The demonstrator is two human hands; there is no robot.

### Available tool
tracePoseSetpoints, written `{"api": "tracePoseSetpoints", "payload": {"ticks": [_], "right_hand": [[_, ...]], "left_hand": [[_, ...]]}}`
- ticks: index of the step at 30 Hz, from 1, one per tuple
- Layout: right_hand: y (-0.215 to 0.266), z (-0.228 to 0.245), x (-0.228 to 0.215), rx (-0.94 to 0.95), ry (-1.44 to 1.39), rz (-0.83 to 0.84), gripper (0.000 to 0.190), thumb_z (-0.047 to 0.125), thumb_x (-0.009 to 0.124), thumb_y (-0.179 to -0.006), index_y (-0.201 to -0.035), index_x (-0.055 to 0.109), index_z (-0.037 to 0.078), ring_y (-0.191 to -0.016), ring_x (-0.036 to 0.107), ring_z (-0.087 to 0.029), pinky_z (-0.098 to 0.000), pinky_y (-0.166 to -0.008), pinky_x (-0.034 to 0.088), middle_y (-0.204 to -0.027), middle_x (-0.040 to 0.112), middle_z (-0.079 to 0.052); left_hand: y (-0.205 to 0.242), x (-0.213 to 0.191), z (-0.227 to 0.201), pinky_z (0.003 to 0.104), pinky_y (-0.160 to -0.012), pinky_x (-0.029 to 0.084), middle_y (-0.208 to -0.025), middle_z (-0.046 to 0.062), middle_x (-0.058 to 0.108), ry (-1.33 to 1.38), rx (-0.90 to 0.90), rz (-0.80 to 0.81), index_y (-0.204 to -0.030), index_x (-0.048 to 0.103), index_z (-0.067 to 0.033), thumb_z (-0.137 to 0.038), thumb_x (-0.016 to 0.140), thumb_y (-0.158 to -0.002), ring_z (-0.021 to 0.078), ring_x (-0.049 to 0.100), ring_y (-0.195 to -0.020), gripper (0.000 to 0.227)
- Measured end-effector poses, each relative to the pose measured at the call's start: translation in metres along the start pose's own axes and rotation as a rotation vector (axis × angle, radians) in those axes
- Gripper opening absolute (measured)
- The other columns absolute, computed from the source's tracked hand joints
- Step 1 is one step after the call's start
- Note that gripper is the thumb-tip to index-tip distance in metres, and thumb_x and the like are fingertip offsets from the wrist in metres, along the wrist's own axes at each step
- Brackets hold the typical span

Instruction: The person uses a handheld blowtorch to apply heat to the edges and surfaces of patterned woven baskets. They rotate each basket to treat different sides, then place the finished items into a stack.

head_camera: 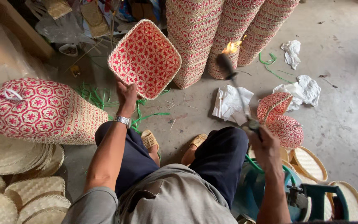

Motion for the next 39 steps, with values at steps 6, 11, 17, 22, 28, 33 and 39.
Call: {"api": "tracePoseSetpoints", "payload": {"ticks": [6, 11, 17, 22, 28, 33, 39], "right_hand": [[-0.009, 0.050, 0.056, -0.229, 0.006, 0.115, 0.030, 0.030, 0.067, -0.095, -0.107, 0.069, 0.002, -0.078, 0.063, -0.043, -0.0455, -0.068, 0.050, -0.084, 0.067, -0.024], [-0.009, 0.067, 0.062, -0.214, 0.030, 0.251, 0.032, 0.033, 0.068, -0.094, -0.100, 0.068, 0.001, -0.068, 0.057, -0.042, -0.0451, -0.062, 0.048, -0.076, 0.063, -0.024], [-0.008, 0.071, 0.064, -0.080, -0.012, 0.308, 0.036, 0.036, 0.068, -0.095, -0.092, 0.066, 0.000, -0.056, 0.052, -0.031, -0.0418, -0.058, 0.045, -0.065, 0.058, -0.020], [-0.016, 0.071, 0.060, -0.194, -0.046, 0.207, 0.035, 0.035, 0.065, -0.095, -0.096, 0.066, 0.000, -0.054, 0.049, -0.024, -0.0400, -0.056, 0.045, -0.064, 0.057, -0.017], [-0.040, 0.049, 0.057, -0.003, -0.012, 0.222, 0.037, 0.036, 0.064, -0.097, -0.086, 0.066, 0.001, -0.053, 0.058, -0.021, -0.0401, -0.056, 0.048, -0.062, 0.062, -0.012], [-0.047, 0.033, 0.056, -0.039, 0.022, 0.220, 0.041, 0.038, 0.063, -0.098, -0.082, 0.065, 0.001, -0.053, 0.056, -0.022, -0.0406, -0.055, 0.047, -0.060, 0.060, -0.012], [-0.043, 0.035, 0.052, 0.034, -0.022, 0.201, 0.044, 0.043, 0.060, -0.098, -0.081, 0.064, 0.003, -0.051, 0.055, -0.020, -0.0409, -0.052, 0.046, -0.059, 0.060, -0.009]], "left_hand": [[0.033, 0.007, 0.001, 0.047, -0.116, 0.037, -0.159, 0.026, 0.029, -0.265, 0.254, -0.085, -0.161, 0.017, 0.0024, -0.008, 0.058, -0.099, 0.0354, 0.038, -0.141, 0.075], [0.041, 0.010, 0.010, 0.047, -0.121, 0.033, -0.163, 0.025, 0.029, -0.238, 0.327, -0.134, -0.164, 0.012, -0.0018, -0.009, 0.058, -0.099, 0.0357, 0.040, -0.143, 0.080], [0.052, 0.019, 0.006, 0.044, -0.116, 0.041, -0.160, 0.024, 0.031, -0.176, 0.318, -0.134, -0.164, 0.010, -0.0039, -0.007, 0.056, -0.100, 0.0326, 0.045, -0.137, 0.078], [0.059, 0.025, 0.005, 0.044, -0.114, 0.044, -0.158, 0.024, 0.035, -0.103, 0.325, -0.104, -0.163, 0.011, -0.0038, -0.006, 0.055, -0.100, 0.0321, 0.049, -0.135, 0.077], [0.065, 0.022, 0.009, 0.045, -0.117, 0.043, -0.160, 0.023, 0.034, -0.110, 0.288, -0.071, -0.163, 0.012, -0.0038, -0.007, 0.053, -0.099, 0.0322, 0.048, -0.139, 0.076], [0.060, 0.015, 0.006, 0.043, -0.112, 0.049, -0.157, 0.023, 0.040, -0.148, 0.237, -0.038, -0.163, 0.017, -0.0041, -0.006, 0.053, -0.098, 0.0313, 0.054, -0.134, 0.074], [0.048, 0.002, -0.010, 0.045, -0.083, 0.057, -0.139, 0.023, 0.054, -0.447, 0.218, -0.008, -0.159, 0.026, -0.0019, -0.003, 0.049, -0.091, 0.0301, 0.064, -0.109, 0.072]]}}
Point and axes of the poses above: each hand's wrist, its own y-axis away from the middle knuckle, its own x-axis out of the palm, z = x × y, the point moved 2 cm from there along -y, towards the middle knuckle
